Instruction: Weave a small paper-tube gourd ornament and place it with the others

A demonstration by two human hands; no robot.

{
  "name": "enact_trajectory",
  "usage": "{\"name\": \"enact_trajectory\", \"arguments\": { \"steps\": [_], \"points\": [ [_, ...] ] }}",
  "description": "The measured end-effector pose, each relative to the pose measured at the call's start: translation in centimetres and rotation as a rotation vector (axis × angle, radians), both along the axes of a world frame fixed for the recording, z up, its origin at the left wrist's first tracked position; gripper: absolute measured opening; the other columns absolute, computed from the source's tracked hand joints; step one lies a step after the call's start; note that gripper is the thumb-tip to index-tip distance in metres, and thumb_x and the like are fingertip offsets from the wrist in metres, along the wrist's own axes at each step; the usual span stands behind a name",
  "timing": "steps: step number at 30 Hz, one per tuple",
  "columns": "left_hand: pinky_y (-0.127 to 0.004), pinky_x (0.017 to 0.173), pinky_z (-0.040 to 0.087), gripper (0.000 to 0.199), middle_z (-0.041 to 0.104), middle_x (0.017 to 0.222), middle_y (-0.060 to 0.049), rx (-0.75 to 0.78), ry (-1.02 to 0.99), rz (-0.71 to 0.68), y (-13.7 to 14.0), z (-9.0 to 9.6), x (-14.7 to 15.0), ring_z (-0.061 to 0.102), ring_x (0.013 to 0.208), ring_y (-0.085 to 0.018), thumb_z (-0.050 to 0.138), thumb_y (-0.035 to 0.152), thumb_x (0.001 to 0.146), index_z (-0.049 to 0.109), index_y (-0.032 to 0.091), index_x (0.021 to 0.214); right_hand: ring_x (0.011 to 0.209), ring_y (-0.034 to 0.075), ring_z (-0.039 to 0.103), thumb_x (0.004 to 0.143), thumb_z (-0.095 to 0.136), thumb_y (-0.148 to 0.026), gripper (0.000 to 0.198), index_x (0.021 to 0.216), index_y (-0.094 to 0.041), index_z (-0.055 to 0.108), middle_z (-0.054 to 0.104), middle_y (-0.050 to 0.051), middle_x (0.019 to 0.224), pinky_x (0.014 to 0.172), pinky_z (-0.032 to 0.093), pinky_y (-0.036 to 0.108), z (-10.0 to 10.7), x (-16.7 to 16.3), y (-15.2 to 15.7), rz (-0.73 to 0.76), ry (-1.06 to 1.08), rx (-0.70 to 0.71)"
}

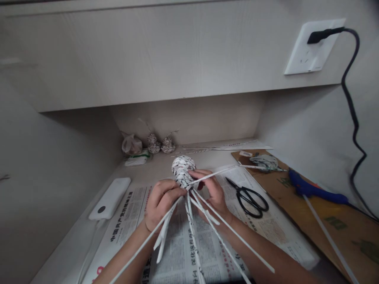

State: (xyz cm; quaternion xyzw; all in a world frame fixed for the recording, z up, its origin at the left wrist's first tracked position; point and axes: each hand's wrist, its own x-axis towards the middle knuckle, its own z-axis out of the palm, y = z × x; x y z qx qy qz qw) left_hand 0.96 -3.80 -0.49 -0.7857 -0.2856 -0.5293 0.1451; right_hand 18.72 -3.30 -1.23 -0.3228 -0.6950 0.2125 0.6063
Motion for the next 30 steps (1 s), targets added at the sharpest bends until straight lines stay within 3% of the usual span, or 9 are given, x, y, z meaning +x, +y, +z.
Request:
{"name": "enact_trajectory", "arguments": {
  "steps": [5, 9, 15, 19, 24, 27, 30],
  "points": [
    [-0.03, 0.075, 0.049, 0.014, 0.059, 0.09, -0.005, 0.027, -0.031, 0.01, 0.2, -0.3, 0.2, 0.059, 0.082, -0.017, 0.054, 0.023, 0.089, 0.063, 0.023, 0.099, 0.107, 0.025, 0.056, 0.081, 0.061, -0.026, 0.046, 0.127, -0.031, 0.056, 0.056, 0.007, 0.122, 0.088, 0.048, 0.039, 0.3, 0.3, -0.1, -0.002, -0.047, 0.035],
    [-0.03, 0.075, 0.049, 0.014, 0.06, 0.09, -0.005, 0.019, -0.025, -0.003, 0.5, -0.3, 0.2, 0.059, 0.082, -0.017, 0.052, 0.025, 0.091, 0.063, 0.022, 0.098, 0.111, 0.027, 0.054, 0.081, 0.062, -0.027, 0.044, 0.124, -0.032, 0.057, 0.057, 0.006, 0.12, 0.094, 0.045, 0.043, 0.8, 0.6, -0.1, -0.1, -0.101, 0.11],
    [-0.029, 0.078, 0.049, 0.009, 0.059, 0.091, -0.004, -0.042, -0.082, 0.022, 0.8, 0.2, 0.5, 0.059, 0.082, -0.016, 0.054, 0.02, 0.089, 0.062, 0.022, 0.093, 0.109, 0.026, 0.055, 0.084, 0.06, -0.029, 0.041, 0.125, -0.032, 0.056, 0.061, 0.006, 0.116, 0.092, 0.046, 0.043, 1.0, 0.9, 0.4, -0.11, -0.169, 0.116],
    [-0.029, 0.08, 0.048, 0.009, 0.062, 0.089, -0.004, -0.156, -0.1, 0.04, 1.0, 0.5, 0.6, 0.06, 0.085, -0.016, 0.054, 0.017, 0.088, 0.061, 0.022, 0.091, 0.107, 0.025, 0.056, 0.082, 0.065, -0.028, 0.041, 0.122, -0.03, 0.059, 0.063, 0.007, 0.114, 0.089, 0.047, 0.04, 0.7, 0.7, 0.7, -0.083, -0.196, 0.007],
    [-0.031, 0.077, 0.047, 0.007, 0.065, 0.082, -0.003, -0.32, -0.139, 0.106, 1.6, 0.8, 0.9, 0.061, 0.081, -0.018, 0.056, 0.021, 0.086, 0.062, 0.02, 0.088, 0.1, 0.023, 0.059, 0.085, 0.061, -0.028, 0.023, 0.108, -0.027, 0.065, 0.066, 0.005, 0.103, 0.087, 0.046, 0.038, 0.1, 0.3, 1.3, 0.018, -0.169, -0.086],
    [-0.03, 0.075, 0.048, 0.01, 0.066, 0.081, -0.003, -0.506, -0.193, 0.121, 1.9, 0.8, 1.1, 0.063, 0.079, -0.018, 0.056, 0.026, 0.087, 0.063, 0.019, 0.086, 0.092, 0.022, 0.061, 0.084, 0.063, -0.033, 0.02, 0.102, -0.025, 0.068, 0.067, 0.004, 0.097, 0.079, 0.048, 0.034, -0.4, 0.3, 1.7, 0.0, -0.141, -0.244],
    [-0.029, 0.075, 0.048, 0.013, 0.069, 0.083, -0.004, -0.598, -0.219, 0.142, 2.0, 0.6, 1.4, 0.064, 0.081, -0.019, 0.055, 0.029, 0.087, 0.064, 0.02, 0.086, 0.084, 0.019, 0.062, 0.084, 0.062, -0.034, 0.018, 0.097, -0.023, 0.067, 0.068, 0.004, 0.091, 0.074, 0.049, 0.03, -0.7, 0.1, 1.9, -0.001, -0.057, -0.359]
  ]
}}
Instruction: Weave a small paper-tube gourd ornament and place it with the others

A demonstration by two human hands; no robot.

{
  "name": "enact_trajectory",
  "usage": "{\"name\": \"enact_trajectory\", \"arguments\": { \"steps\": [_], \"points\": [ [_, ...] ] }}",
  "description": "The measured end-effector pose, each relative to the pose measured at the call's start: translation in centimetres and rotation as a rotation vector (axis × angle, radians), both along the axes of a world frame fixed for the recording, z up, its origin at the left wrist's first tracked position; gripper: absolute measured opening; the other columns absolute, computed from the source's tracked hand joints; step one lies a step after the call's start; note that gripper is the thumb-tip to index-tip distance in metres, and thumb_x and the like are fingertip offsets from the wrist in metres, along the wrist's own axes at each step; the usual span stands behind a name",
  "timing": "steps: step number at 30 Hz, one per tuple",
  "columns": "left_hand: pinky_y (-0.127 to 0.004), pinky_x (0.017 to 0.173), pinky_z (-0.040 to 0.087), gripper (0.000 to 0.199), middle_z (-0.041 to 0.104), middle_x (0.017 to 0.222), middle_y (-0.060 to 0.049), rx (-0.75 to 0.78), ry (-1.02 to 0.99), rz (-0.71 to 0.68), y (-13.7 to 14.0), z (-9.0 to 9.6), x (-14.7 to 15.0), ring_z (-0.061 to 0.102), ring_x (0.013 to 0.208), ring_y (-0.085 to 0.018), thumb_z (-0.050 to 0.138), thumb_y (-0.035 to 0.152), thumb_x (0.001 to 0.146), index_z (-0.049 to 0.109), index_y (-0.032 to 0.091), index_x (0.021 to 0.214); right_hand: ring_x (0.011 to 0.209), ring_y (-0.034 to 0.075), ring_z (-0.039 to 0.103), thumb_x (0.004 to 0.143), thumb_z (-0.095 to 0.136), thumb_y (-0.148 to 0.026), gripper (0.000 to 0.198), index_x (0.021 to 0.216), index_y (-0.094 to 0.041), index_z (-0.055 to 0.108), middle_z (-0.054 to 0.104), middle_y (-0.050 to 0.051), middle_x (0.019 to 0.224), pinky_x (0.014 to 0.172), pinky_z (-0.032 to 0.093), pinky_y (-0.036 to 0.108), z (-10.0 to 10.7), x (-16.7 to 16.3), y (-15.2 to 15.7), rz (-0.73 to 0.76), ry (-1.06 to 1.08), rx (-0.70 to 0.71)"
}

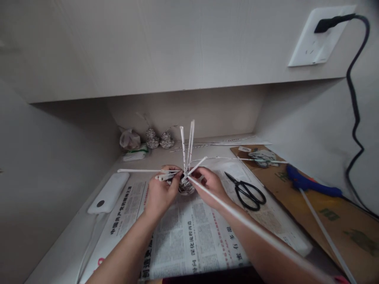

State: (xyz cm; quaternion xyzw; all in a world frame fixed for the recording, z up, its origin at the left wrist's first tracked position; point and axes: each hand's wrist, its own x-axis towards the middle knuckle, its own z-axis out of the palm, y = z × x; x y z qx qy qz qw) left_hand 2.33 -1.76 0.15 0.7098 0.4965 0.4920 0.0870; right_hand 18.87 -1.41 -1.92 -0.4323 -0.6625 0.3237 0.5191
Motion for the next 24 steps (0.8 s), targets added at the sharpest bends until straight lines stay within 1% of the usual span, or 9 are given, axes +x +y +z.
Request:
{"name": "enact_trajectory", "arguments": {
  "steps": [3, 6, 8, 10, 14, 18, 22, 24],
  "points": [
    [-0.029, 0.075, 0.048, 0.013, 0.07, 0.086, -0.004, -0.036, 0.025, -0.005, 0.1, -0.2, 0.2, 0.065, 0.081, -0.02, 0.055, 0.029, 0.087, 0.064, 0.02, 0.088, 0.085, 0.018, 0.062, 0.083, 0.061, -0.03, 0.019, 0.1, -0.022, 0.065, 0.067, 0.005, 0.095, 0.075, 0.049, 0.029, 0.4, -0.2, -0.3, 0.022, 0.104, -0.027],
    [-0.029, 0.075, 0.047, 0.011, 0.069, 0.087, -0.004, -0.011, 0.094, 0.0, 0.1, -0.3, 0.2, 0.065, 0.083, -0.019, 0.056, 0.027, 0.086, 0.064, 0.02, 0.09, 0.083, 0.017, 0.061, 0.08, 0.064, -0.028, 0.027, 0.106, -0.022, 0.061, 0.066, 0.004, 0.095, 0.073, 0.049, 0.028, 0.8, -0.3, -0.7, 0.093, 0.171, -0.091],
    [-0.029, 0.074, 0.047, 0.009, 0.069, 0.086, -0.004, -0.004, 0.133, 0.002, 0.2, -0.4, 0.3, 0.064, 0.082, -0.019, 0.057, 0.026, 0.085, 0.063, 0.02, 0.089, 0.079, 0.016, 0.06, 0.078, 0.067, -0.031, 0.027, 0.103, -0.022, 0.06, 0.065, 0.003, 0.09, 0.071, 0.049, 0.027, 0.7, -0.4, -0.7, 0.108, 0.213, -0.126],
    [-0.029, 0.073, 0.047, 0.008, 0.068, 0.084, -0.003, -0.018, 0.146, -0.013, 0.2, -0.5, 0.4, 0.064, 0.081, -0.019, 0.058, 0.025, 0.084, 0.063, 0.02, 0.088, 0.077, 0.015, 0.059, 0.078, 0.068, -0.034, 0.025, 0.097, -0.022, 0.059, 0.063, 0.001, 0.085, 0.07, 0.048, 0.026, 0.3, -0.5, -0.5, 0.107, 0.269, -0.129],
    [-0.031, 0.077, 0.047, 0.003, 0.066, 0.086, -0.004, -0.006, 0.075, -0.071, 0.2, -0.7, 0.7, 0.062, 0.084, -0.019, 0.057, 0.021, 0.085, 0.06, 0.02, 0.086, 0.067, 0.013, 0.056, 0.082, 0.063, -0.041, 0.021, 0.09, -0.022, 0.056, 0.059, -0.002, 0.075, 0.064, 0.047, 0.024, -0.7, -0.7, 0.2, 0.121, 0.387, -0.145],
    [-0.03, 0.077, 0.048, 0.004, 0.065, 0.092, -0.005, -0.055, -0.027, -0.143, 0.2, -0.9, 0.9, 0.063, 0.086, -0.017, 0.054, 0.018, 0.085, 0.056, 0.021, 0.088, 0.063, 0.013, 0.056, 0.085, 0.057, -0.043, 0.022, 0.088, -0.022, 0.056, 0.06, -0.002, 0.072, 0.059, 0.046, 0.024, -1.1, -0.6, 0.6, 0.109, 0.38, -0.175],
    [-0.031, 0.079, 0.047, 0.006, 0.066, 0.092, -0.005, -0.049, 0.012, -0.142, 0.0, -0.9, 0.9, 0.062, 0.086, -0.018, 0.055, 0.016, 0.084, 0.056, 0.021, 0.086, 0.069, 0.015, 0.06, 0.08, 0.064, -0.037, 0.019, 0.088, -0.021, 0.056, 0.063, -0.001, 0.076, 0.065, 0.048, 0.025, -0.9, -0.7, 0.7, 0.119, 0.391, -0.212],
    [-0.031, 0.078, 0.048, 0.007, 0.066, 0.092, -0.005, -0.066, 0.02, -0.146, -0.1, -0.8, 1.0, 0.063, 0.087, -0.018, 0.055, 0.015, 0.083, 0.056, 0.022, 0.086, 0.067, 0.014, 0.058, 0.077, 0.066, -0.034, 0.019, 0.087, -0.021, 0.057, 0.063, -0.001, 0.074, 0.063, 0.046, 0.025, -0.9, -0.8, 0.6, 0.077, 0.383, -0.228]
  ]
}}
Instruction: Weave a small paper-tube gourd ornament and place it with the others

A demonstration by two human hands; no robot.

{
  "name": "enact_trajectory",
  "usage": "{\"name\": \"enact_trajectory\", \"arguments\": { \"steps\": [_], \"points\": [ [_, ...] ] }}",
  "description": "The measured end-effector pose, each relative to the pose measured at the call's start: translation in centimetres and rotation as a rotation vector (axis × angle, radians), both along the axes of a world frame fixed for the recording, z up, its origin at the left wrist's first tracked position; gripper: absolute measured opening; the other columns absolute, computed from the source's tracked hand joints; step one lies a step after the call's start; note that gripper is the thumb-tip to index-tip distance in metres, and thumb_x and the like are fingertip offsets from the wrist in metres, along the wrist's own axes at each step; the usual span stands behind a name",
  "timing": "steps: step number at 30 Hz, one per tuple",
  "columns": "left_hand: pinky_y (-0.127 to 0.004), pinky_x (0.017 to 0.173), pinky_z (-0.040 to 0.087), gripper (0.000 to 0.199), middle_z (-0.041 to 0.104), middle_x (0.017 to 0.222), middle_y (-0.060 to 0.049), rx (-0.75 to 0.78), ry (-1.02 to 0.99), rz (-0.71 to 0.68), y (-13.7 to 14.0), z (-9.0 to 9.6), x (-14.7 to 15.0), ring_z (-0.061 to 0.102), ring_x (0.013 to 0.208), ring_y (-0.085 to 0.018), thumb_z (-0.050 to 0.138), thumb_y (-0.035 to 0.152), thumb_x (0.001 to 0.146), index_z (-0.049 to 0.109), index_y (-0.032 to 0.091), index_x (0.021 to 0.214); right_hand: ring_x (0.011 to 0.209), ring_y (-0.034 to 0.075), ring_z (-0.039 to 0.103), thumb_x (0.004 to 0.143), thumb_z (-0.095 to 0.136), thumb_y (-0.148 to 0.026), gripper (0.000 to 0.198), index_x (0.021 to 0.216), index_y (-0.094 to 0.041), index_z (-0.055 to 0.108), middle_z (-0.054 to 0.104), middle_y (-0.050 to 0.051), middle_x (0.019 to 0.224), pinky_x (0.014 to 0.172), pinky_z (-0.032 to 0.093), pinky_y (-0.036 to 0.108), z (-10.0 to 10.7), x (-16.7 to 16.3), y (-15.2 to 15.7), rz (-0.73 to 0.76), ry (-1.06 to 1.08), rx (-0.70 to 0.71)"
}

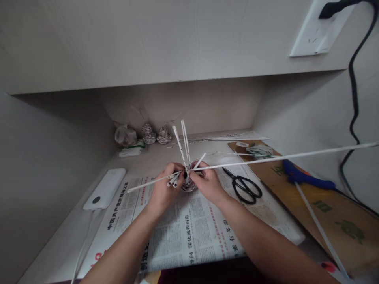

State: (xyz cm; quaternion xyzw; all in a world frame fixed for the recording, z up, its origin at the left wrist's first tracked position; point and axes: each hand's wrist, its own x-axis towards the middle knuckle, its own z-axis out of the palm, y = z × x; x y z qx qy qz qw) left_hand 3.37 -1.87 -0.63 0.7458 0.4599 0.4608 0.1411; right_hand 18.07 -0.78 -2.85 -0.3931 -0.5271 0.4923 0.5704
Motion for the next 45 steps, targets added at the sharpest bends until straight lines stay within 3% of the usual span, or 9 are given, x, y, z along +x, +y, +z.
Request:
{"name": "enact_trajectory", "arguments": {
  "steps": [7, 13, 24, 32, 38, 45],
  "points": [
    [-0.027, 0.073, 0.048, 0.005, 0.068, 0.086, -0.002, -0.031, -0.016, 0.004, -0.59, 0.3, 0.51, 0.064, 0.078, -0.015, 0.054, 0.017, 0.084, 0.056, 0.022, 0.084, 0.061, 0.013, 0.053, 0.074, 0.062, -0.027, 0.01, 0.077, -0.02, 0.055, 0.059, -0.003, 0.067, 0.059, 0.044, 0.024, -0.5, -0.4, -0.1, -0.174, -0.088, -0.003],
    [-0.026, 0.078, 0.047, 0.014, 0.069, 0.089, -0.001, -0.02, 0.038, -0.004, -0.16, 0.21, 0.14, 0.064, 0.083, -0.015, 0.059, 0.017, 0.08, 0.064, 0.021, 0.092, 0.062, 0.014, 0.053, 0.072, 0.062, -0.026, 0.01, 0.074, -0.021, 0.055, 0.057, -0.004, 0.065, 0.058, 0.043, 0.024, -0.41, -0.32, -0.23, -0.173, -0.114, -0.042],
    [-0.026, 0.073, 0.047, 0.003, 0.068, 0.086, -0.005, -0.066, -0.063, -0.134, -0.26, 0.45, -0.47, 0.064, 0.08, -0.016, 0.061, 0.019, 0.079, 0.063, 0.017, 0.077, 0.067, 0.017, 0.06, 0.067, 0.064, -0.024, 0.014, 0.08, -0.019, 0.063, 0.064, -0.001, 0.07, 0.061, 0.045, 0.027, -0.61, -0.72, 0.13, -0.099, 0.088, -0.16],
    [-0.026, 0.072, 0.047, 0.004, 0.068, 0.087, -0.005, -0.079, -0.048, -0.133, -0.37, 0.56, -0.36, 0.064, 0.079, -0.017, 0.06, 0.018, 0.077, 0.063, 0.018, 0.076, 0.069, 0.015, 0.059, 0.07, 0.059, -0.021, 0.012, 0.081, -0.02, 0.064, 0.064, -0.003, 0.071, 0.064, 0.045, 0.025, -0.72, -0.6, -0.22, -0.14, 0.004, -0.059],
    [-0.024, 0.071, 0.047, 0.005, 0.069, 0.083, -0.002, -0.067, -0.026, -0.054, -0.28, 0.15, -0.32, 0.063, 0.076, -0.015, 0.059, 0.021, 0.08, 0.064, 0.019, 0.079, 0.072, 0.016, 0.06, 0.072, 0.059, -0.023, 0.007, 0.079, -0.02, 0.061, 0.064, -0.002, 0.073, 0.066, 0.046, 0.025, -0.26, -0.34, -0.41, -0.14, -0.105, 0.026],
    [-0.024, 0.07, 0.046, 0.009, 0.069, 0.082, -0.002, -0.086, 0.001, -0.073, -0.45, 0.59, -0.48, 0.064, 0.075, -0.015, 0.058, 0.023, 0.081, 0.066, 0.019, 0.085, 0.068, 0.015, 0.058, 0.073, 0.063, -0.03, 0.011, 0.077, -0.02, 0.061, 0.063, -0.002, 0.07, 0.064, 0.046, 0.025, -0.01, -0.47, -0.39, -0.133, -0.061, -0.025]
  ]
}}
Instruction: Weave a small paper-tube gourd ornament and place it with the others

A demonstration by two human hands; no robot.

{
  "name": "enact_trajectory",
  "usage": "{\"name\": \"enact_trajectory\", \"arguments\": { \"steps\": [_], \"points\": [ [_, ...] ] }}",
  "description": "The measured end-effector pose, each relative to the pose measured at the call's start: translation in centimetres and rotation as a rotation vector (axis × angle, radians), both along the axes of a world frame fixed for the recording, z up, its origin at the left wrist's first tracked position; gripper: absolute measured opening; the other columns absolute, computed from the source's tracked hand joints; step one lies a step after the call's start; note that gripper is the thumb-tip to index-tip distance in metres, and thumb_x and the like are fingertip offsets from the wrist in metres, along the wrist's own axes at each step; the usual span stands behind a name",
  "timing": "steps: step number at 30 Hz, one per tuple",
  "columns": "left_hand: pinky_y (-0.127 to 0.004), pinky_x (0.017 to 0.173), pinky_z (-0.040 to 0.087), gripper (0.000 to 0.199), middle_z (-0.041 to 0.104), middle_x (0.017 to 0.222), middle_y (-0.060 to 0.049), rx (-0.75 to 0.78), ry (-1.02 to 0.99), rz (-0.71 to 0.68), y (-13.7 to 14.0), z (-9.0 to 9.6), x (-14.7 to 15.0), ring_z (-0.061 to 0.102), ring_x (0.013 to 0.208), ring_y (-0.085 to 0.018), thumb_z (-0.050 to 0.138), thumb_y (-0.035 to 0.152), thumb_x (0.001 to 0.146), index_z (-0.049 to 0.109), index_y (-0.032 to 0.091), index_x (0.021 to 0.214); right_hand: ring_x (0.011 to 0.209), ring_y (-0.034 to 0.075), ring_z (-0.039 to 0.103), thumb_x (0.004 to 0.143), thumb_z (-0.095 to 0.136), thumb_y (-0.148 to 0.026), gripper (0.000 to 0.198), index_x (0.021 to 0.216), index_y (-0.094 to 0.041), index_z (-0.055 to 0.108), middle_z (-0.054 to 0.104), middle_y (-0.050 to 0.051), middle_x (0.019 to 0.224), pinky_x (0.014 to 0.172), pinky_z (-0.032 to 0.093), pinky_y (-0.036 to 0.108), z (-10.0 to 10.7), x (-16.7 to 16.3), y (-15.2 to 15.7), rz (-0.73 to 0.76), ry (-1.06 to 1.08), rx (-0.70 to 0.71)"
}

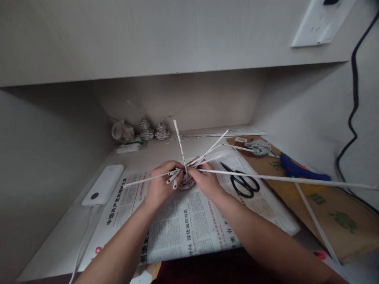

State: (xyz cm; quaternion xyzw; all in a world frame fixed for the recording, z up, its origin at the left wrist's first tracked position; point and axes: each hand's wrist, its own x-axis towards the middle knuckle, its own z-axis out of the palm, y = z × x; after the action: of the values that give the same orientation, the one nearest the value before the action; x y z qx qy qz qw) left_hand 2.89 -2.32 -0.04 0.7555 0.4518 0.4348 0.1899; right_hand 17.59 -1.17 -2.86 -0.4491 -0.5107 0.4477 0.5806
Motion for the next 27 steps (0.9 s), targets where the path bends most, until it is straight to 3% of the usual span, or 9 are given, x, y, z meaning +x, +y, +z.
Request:
{"name": "enact_trajectory", "arguments": {
  "steps": [3, 7, 13, 18, 27],
  "points": [
    [-0.026, 0.072, 0.047, 0.007, 0.068, 0.084, -0.005, 0.018, -0.023, -0.038, -0.1, 0.1, 0.1, 0.064, 0.077, -0.016, 0.059, 0.022, 0.081, 0.064, 0.018, 0.08, 0.059, 0.014, 0.056, 0.074, 0.062, -0.034, 0.014, 0.073, -0.021, 0.059, 0.06, -0.003, 0.063, 0.057, 0.044, 0.024, -0.3, -0.1, 0.2, -0.042, 0.019, -0.04],
    [-0.028, 0.076, 0.048, 0.004, 0.068, 0.09, -0.007, 0.071, -0.063, -0.044, -0.2, 0.0, 0.5, 0.064, 0.082, -0.017, 0.061, 0.018, 0.078, 0.064, 0.017, 0.076, 0.054, 0.013, 0.052, 0.073, 0.058, -0.027, 0.007, 0.07, -0.021, 0.055, 0.055, -0.006, 0.057, 0.052, 0.042, 0.023, -0.6, 0.0, 0.5, -0.049, 0.02, -0.007],
    [-0.028, 0.071, 0.049, 0.003, 0.069, 0.091, -0.006, -0.016, -0.121, -0.052, -0.2, -0.3, 0.6, 0.065, 0.078, -0.017, 0.06, 0.018, 0.078, 0.06, 0.018, 0.075, 0.056, 0.013, 0.055, 0.072, 0.058, -0.025, 0.006, 0.07, -0.021, 0.055, 0.056, -0.005, 0.058, 0.052, 0.043, 0.023, -0.7, 0.1, 0.5, -0.027, 0.049, -0.016],
    [-0.025, 0.072, 0.048, 0.005, 0.069, 0.086, -0.002, -0.004, -0.123, 0.027, 0.3, -0.7, 0.4, 0.064, 0.078, -0.015, 0.058, 0.017, 0.076, 0.058, 0.019, 0.072, 0.057, 0.013, 0.058, 0.07, 0.063, -0.028, 0.01, 0.073, -0.021, 0.057, 0.061, -0.004, 0.064, 0.053, 0.046, 0.023, -0.4, 0.0, 0.1, 0.087, 0.127, -0.072],
    [-0.023, 0.064, 0.047, 0.004, 0.068, 0.073, 0.0, -0.095, -0.17, 0.111, 0.8, -0.3, 0.4, 0.062, 0.068, -0.014, 0.059, 0.016, 0.071, 0.06, 0.018, 0.069, 0.056, 0.015, 0.062, 0.065, 0.066, -0.023, 0.016, 0.08, -0.02, 0.065, 0.066, -0.002, 0.07, 0.052, 0.054, 0.027, 0.3, 0.4, 0.2, 0.146, 0.142, -0.16]
  ]
}}
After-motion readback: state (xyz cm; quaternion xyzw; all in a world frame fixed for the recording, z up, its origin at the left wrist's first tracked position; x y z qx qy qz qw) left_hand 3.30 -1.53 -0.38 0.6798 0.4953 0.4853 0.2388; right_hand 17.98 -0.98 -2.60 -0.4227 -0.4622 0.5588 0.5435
